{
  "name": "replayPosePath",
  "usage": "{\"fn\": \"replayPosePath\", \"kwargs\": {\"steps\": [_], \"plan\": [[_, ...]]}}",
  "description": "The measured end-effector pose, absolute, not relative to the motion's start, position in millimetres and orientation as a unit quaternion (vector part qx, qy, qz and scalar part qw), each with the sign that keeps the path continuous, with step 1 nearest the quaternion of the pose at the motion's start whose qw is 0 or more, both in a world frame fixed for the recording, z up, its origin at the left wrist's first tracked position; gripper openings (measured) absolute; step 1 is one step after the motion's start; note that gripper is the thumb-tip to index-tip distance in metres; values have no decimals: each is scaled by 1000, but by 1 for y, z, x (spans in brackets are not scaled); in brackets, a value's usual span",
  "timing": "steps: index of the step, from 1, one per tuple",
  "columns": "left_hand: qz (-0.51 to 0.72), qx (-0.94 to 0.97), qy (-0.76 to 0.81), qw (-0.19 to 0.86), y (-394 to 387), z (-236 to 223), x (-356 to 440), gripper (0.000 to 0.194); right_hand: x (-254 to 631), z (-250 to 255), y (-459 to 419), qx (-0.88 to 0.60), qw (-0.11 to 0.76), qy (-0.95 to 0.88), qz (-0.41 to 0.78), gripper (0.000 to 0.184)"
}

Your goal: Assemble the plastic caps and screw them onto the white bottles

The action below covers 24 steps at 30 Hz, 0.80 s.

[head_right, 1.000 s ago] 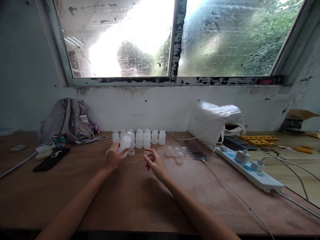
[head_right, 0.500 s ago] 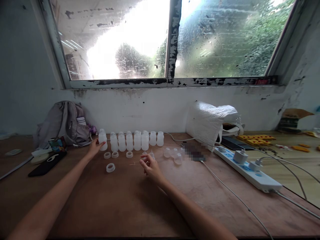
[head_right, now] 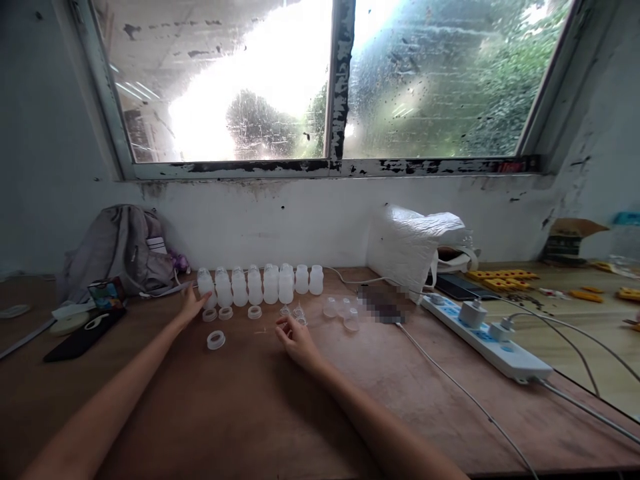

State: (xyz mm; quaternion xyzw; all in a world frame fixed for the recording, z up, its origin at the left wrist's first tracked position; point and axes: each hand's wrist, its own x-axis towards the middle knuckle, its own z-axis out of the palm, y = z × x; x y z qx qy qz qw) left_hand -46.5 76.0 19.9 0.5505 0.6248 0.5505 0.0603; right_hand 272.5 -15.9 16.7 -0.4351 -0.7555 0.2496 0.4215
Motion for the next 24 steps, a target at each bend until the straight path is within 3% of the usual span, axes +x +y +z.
{"fn": "replayPosePath", "kwargs": {"steps": [4, 7, 13, 18, 24], "plan": [[570, 543, 616, -35, 50, 24, -24, 33, 290, 15, 1, -504, 443, -729, 139, 12], [457, 694, 556, -34, 15, 28, -5, 27, 306, 12, 13, -553, 422, -715, 70, 10], [268, 808, 522, -59, -34, 22, -4, 43, 309, -3, 22, -529, 325, -782, 55, 27], [311, 784, 536, -39, -34, 12, -4, 30, 296, -9, 27, -557, 286, -779, 22, 23], [369, 803, 468, 19, -37, 32, 42, 35, 282, 2, 6, -480, 320, -815, 54, 24]]}}
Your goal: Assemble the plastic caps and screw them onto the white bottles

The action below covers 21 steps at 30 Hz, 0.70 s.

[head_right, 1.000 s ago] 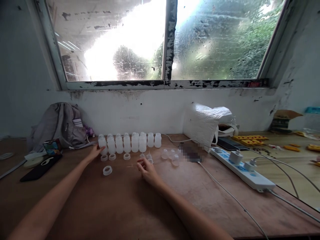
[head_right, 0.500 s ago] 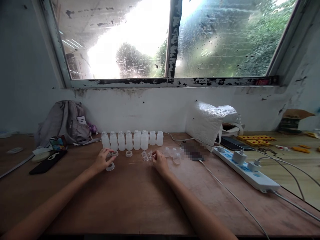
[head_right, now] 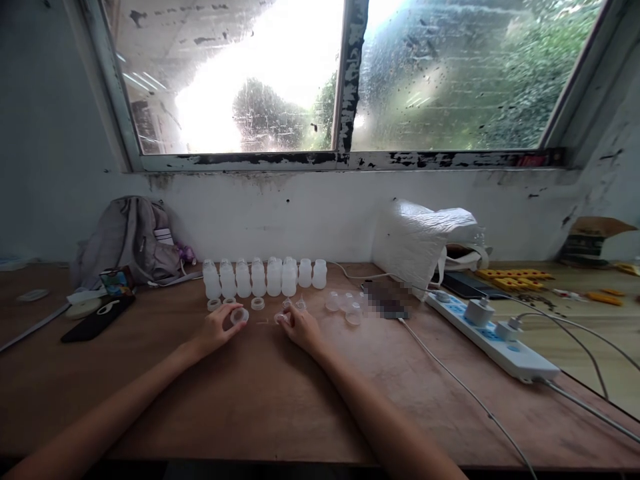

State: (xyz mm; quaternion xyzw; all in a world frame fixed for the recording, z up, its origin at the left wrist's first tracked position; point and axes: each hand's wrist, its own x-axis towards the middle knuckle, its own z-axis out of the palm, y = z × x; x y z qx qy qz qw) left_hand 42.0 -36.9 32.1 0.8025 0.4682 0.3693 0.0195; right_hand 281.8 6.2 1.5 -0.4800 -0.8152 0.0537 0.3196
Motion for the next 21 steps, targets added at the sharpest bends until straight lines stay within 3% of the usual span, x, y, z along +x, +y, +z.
{"fn": "replayPosePath", "kwargs": {"steps": [6, 10, 13, 16, 21], "plan": [[450, 787, 420, 46, -32, 38, 92, 35, 267, 5, -16, -376, 312, -870, 72, 19], [418, 826, 375, 47, -34, 27, 98, 29, 272, 3, -9, -364, 334, -856, 154, 22], [375, 851, 363, 57, -38, 26, 97, 29, 276, 0, -2, -374, 388, -820, 191, 34], [362, 851, 377, 56, -39, 26, 99, 30, 277, -4, 2, -409, 420, -787, 191, 40], [326, 860, 391, 34, -32, 19, 101, 32, 274, -8, 2, -407, 409, -803, 153, 34]]}}
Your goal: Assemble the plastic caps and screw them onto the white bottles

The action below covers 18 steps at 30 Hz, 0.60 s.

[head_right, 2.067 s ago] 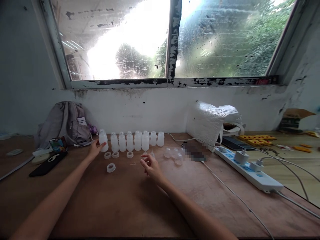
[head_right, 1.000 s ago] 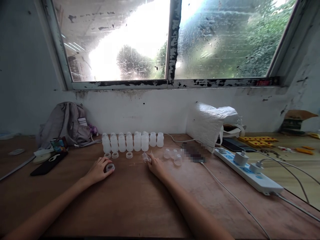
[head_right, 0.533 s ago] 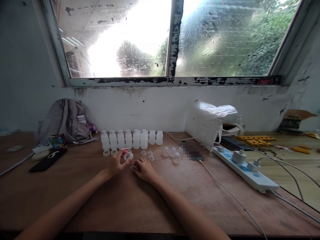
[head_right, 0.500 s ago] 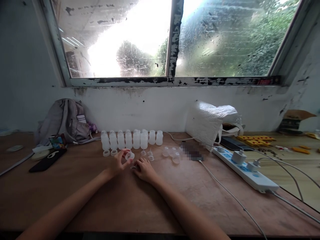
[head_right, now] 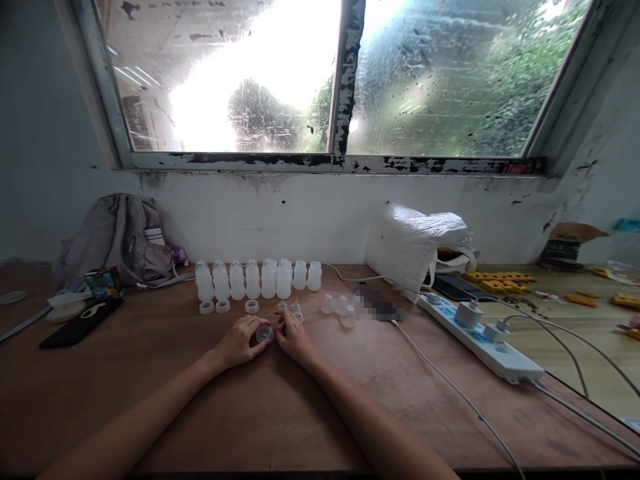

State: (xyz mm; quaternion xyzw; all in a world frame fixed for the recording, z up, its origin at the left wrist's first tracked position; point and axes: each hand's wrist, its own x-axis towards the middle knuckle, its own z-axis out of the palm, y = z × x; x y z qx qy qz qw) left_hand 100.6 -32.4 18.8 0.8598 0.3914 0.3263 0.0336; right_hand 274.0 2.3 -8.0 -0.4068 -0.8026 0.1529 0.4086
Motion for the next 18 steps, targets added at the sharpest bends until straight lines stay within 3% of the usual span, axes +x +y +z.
{"fn": "replayPosePath", "kwargs": {"steps": [7, 18], "plan": [[312, 856, 410, 41, -28, 10, 96, 46, 273, -9, -1, -403, 384, -823, 111, 35], [296, 842, 450, 12, -29, 6, 101, 27, 271, -10, -2, -405, 349, -840, 89, 35]]}}
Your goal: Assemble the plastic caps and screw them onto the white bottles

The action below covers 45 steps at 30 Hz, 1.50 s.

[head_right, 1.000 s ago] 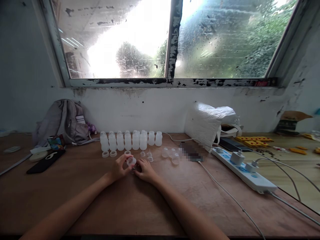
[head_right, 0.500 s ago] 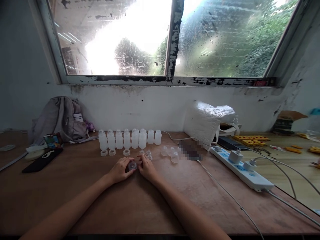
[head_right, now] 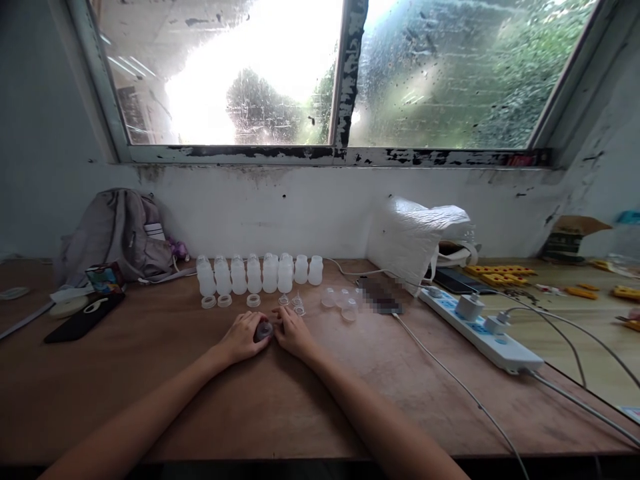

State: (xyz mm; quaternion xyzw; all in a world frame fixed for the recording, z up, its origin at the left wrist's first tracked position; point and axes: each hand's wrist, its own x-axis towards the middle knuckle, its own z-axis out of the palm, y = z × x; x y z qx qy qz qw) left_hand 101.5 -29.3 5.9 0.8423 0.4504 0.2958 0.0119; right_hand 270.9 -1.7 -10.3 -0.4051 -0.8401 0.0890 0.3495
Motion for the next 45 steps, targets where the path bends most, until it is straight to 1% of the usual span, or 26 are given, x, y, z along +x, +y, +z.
{"fn": "replayPosePath", "kwargs": {"steps": [6, 10, 12, 14, 19, 20, 22, 24, 27, 31, 34, 36, 41, 45], "plan": [[299, 841, 450, 19, -32, 9, 100, 30, 271, -11, -1, -405, 342, -843, 93, 33], [333, 828, 448, 57, -31, 12, 99, 14, 270, -5, -7, -369, 320, -868, 93, 34], [370, 809, 444, 106, -30, 13, 99, 12, 269, -2, -10, -351, 314, -877, 94, 36], [413, 776, 443, 176, -29, 13, 98, 14, 267, 1, -14, -339, 321, -879, 96, 34], [494, 659, 440, 359, -28, 14, 99, 26, 259, 10, -21, -349, 400, -835, 147, 11], [505, 638, 437, 384, -28, 14, 100, 28, 257, 12, -22, -360, 412, -821, 165, 10], [517, 619, 430, 406, -31, 15, 101, 32, 255, 15, -24, -389, 424, -796, 188, 16], [509, 635, 421, 399, -33, 16, 103, 34, 254, 15, -24, -414, 432, -777, 196, 21], [485, 675, 418, 368, -35, 16, 104, 31, 253, 14, -23, -430, 442, -761, 200, 23], [488, 676, 429, 347, -32, 13, 104, 27, 254, 13, -23, -402, 448, -764, 234, 14], [484, 678, 432, 346, -30, 11, 104, 28, 253, 13, -23, -391, 452, -757, 262, 17], [476, 692, 428, 334, -30, 11, 103, 27, 253, 12, -22, -396, 458, -750, 268, 16], [468, 719, 430, 282, -32, 11, 104, 27, 253, 10, -21, -397, 465, -746, 265, 14], [466, 722, 435, 268, -31, 10, 105, 27, 252, 10, -22, -396, 465, -749, 257, 15]]}}
